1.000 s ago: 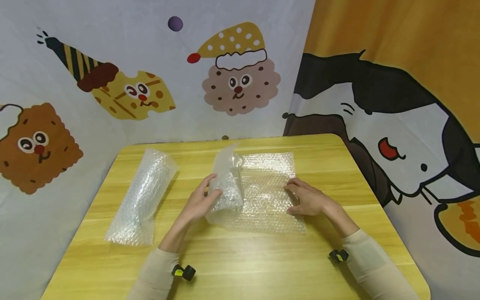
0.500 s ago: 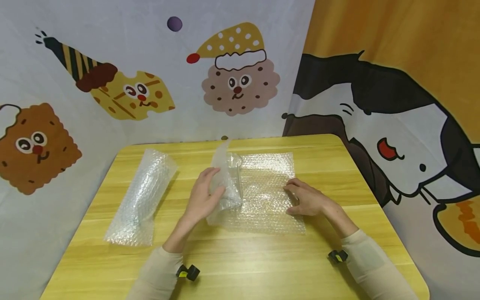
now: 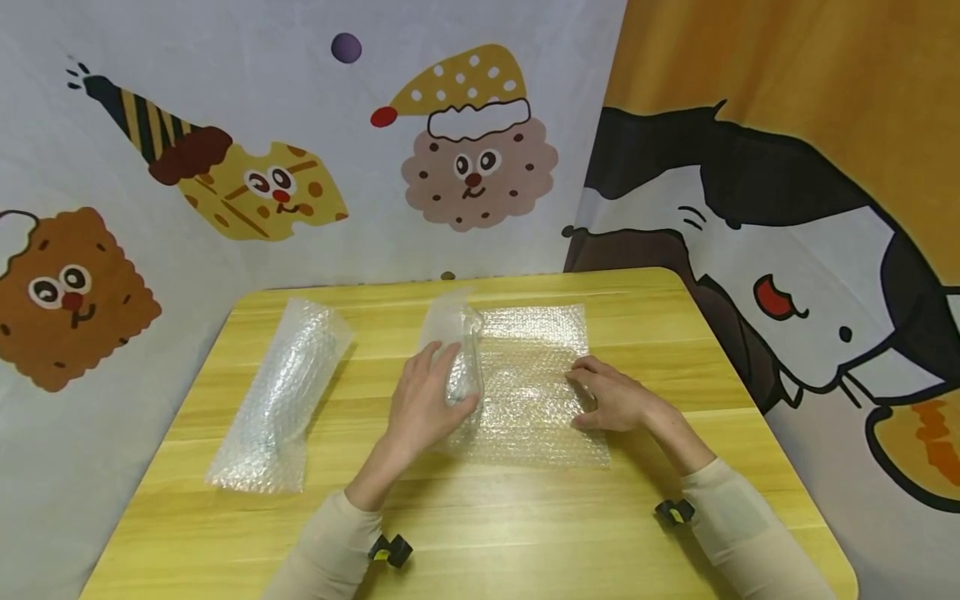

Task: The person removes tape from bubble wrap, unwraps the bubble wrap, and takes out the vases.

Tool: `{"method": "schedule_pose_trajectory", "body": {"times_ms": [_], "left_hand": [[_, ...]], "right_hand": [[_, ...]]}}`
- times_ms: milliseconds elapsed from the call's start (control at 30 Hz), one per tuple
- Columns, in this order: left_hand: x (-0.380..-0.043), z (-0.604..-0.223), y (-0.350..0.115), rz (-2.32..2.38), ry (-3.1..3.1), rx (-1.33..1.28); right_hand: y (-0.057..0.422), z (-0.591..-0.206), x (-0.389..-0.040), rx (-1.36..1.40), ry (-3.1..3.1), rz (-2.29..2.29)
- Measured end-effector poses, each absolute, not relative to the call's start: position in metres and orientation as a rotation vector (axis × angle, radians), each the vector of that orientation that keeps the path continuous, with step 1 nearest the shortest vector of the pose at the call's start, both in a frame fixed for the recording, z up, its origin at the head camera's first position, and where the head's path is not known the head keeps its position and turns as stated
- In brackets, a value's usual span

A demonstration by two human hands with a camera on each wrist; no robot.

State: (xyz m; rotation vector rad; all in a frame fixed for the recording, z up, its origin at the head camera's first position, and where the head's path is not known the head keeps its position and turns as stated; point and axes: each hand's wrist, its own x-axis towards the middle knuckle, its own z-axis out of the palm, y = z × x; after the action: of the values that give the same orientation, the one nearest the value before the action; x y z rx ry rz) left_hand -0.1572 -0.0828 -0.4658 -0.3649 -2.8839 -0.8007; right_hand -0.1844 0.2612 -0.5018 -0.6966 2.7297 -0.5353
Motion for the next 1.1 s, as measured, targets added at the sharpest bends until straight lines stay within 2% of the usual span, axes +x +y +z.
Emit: {"method": "schedule_pose_trajectory", "body": {"times_ms": [633,1100], "left_hand": [[-0.161,-0.47,-0.098,-0.902,-2.893,-0.341],[-0.166,-0.473,-0.077,-0.94,-2.857,-0.376]], "right_hand": [[0.257,-0.503,-0.182,-0.613,2.79,-0.415],[0.286,-0.505,-0.187,-0.59,2.76,-0.495]]}}
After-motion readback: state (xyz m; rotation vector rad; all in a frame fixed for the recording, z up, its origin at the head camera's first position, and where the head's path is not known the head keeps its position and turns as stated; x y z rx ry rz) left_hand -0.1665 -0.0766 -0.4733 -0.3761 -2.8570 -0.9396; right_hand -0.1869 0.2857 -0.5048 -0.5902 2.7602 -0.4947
